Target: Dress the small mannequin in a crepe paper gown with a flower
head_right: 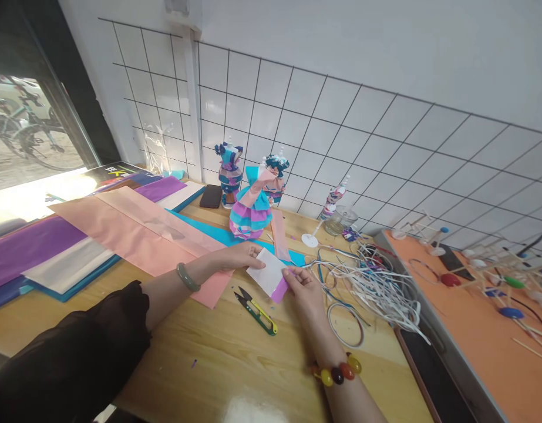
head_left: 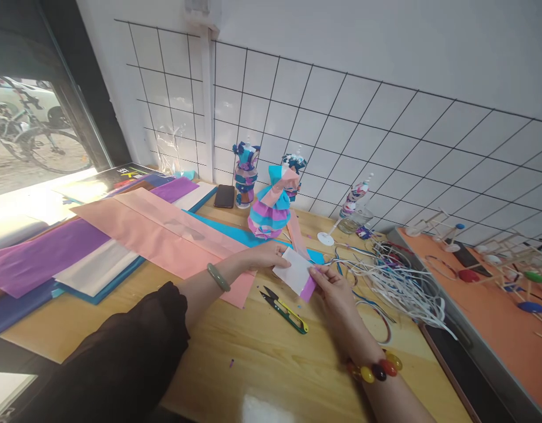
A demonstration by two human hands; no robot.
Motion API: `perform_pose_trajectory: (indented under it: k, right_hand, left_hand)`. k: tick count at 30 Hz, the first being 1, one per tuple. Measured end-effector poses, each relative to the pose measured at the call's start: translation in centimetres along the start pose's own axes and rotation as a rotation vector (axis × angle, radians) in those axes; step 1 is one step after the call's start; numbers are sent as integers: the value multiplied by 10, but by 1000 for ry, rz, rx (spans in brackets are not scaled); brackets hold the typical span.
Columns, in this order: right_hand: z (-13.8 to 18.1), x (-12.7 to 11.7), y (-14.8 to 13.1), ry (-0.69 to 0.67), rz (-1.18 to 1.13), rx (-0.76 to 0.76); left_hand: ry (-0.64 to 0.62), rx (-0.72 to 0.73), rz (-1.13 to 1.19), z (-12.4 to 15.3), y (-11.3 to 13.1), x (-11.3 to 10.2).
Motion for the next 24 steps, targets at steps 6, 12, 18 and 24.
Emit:
perform_pose_trajectory:
  k: [6, 12, 18, 24]
  right_hand:
    - [-3, -8, 5, 27, -7, -18]
    - [-1, 0, 0, -26, -17, -2]
    - [0, 5, -2, -43, -40, 11]
    - [-3, -3, 3, 9, -58, -3]
  left_hand:
    - [-104, -57, 121, -4, -10, 0]
    - [-96, -39, 153, -6, -14, -2]
    - [-103, -13, 189, -9, -14, -5]
    - [-112, -24, 112, -7, -14, -9]
Point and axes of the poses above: each hand's wrist, its own z-axis away from the middle knuckle, its own x-axis out of the palm, y = z × x, the point moved 5 cm from there along -z, towards the middle knuckle, and after that the axes turned 9 degrees about -x, right-handed, at the moved point
